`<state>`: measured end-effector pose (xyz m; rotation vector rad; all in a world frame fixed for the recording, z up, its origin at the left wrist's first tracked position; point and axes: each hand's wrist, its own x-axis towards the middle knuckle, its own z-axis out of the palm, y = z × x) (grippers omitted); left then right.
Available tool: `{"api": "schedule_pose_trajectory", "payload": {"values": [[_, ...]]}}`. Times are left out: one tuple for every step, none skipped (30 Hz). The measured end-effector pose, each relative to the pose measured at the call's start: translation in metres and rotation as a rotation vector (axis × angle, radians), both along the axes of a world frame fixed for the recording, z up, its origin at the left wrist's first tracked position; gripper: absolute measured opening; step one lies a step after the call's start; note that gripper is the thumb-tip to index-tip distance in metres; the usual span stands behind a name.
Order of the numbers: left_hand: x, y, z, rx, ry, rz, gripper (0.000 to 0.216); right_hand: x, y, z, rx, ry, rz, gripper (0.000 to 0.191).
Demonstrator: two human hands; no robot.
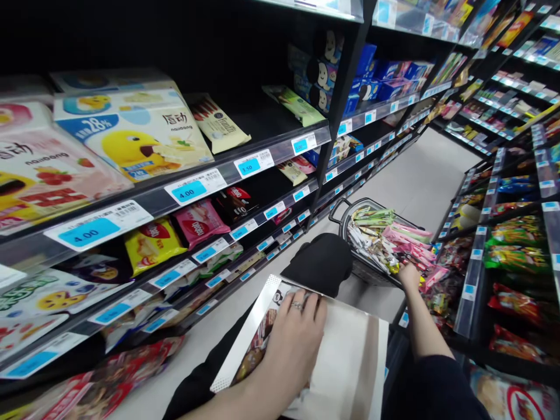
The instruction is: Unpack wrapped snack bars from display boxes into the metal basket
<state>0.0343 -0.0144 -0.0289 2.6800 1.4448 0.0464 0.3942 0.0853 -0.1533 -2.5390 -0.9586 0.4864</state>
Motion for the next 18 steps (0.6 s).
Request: {"api": "schedule_pose_trajectory", "payload": {"values": [[0.000,0.000,0.000,0.007,0.005,0.001,0.041,-0.001,0.002,-0.001,0.000,0.009,-0.001,0.032],[0.000,0.001,0.000,0.010,0.009,-0.006,0.043,-0.003,0.003,0.000,0.007,0.021,0.007,0.031],[0.000,0.002,0.001,0.007,0.011,-0.020,0.045,-0.005,0.003,0.002,0.024,0.034,0.026,0.030],[0.000,0.003,0.002,-0.002,0.010,-0.035,0.043,-0.007,0.002,0.006,0.051,0.049,0.053,0.029],[-0.001,0.004,0.003,-0.013,0.005,-0.046,0.039,-0.010,-0.002,0.012,0.087,0.066,0.087,0.028],[-0.002,0.005,0.004,-0.024,-0.002,-0.049,0.034,-0.015,-0.008,0.020,0.134,0.080,0.123,0.026],[-0.002,0.006,0.005,-0.035,-0.012,-0.048,0.027,-0.021,-0.018,0.030,0.189,0.091,0.158,0.025],[-0.003,0.006,0.006,-0.045,-0.024,-0.042,0.020,-0.030,-0.031,0.043,0.250,0.096,0.188,0.023],[-0.004,0.006,0.007,-0.053,-0.033,-0.037,0.015,-0.042,-0.048,0.057,0.320,0.091,0.210,0.024],[-0.004,0.006,0.007,-0.058,-0.039,-0.036,0.013,-0.057,-0.068,0.073,0.381,0.081,0.225,0.026],[-0.004,0.006,0.007,-0.058,-0.040,-0.038,0.014,-0.074,-0.089,0.088,0.430,0.071,0.236,0.028],[-0.004,0.006,0.007,-0.059,-0.035,-0.040,0.016,-0.095,-0.111,0.103,0.473,0.075,0.260,0.026],[-0.004,0.006,0.007,-0.058,-0.028,-0.041,0.019,-0.117,-0.133,0.114,0.538,0.101,0.328,0.023],[-0.005,0.006,0.007,-0.057,-0.019,-0.040,0.021,-0.140,-0.151,0.122,0.544,0.150,0.423,0.018],[-0.005,0.006,0.008,-0.057,-0.014,-0.037,0.021,-0.163,-0.167,0.125,0.512,0.236,0.495,0.015],[-0.006,0.006,0.008,-0.059,-0.014,-0.034,0.021,-0.185,-0.178,0.125,0.439,0.334,0.556,0.018],[-0.007,0.006,0.009,-0.064,-0.023,-0.032,0.021,-0.204,-0.185,0.121,0.355,0.386,0.592,0.022],[-0.008,0.006,0.010,-0.072,-0.039,-0.036,0.022,-0.221,-0.187,0.115,0.276,0.392,0.616,0.026]]}}
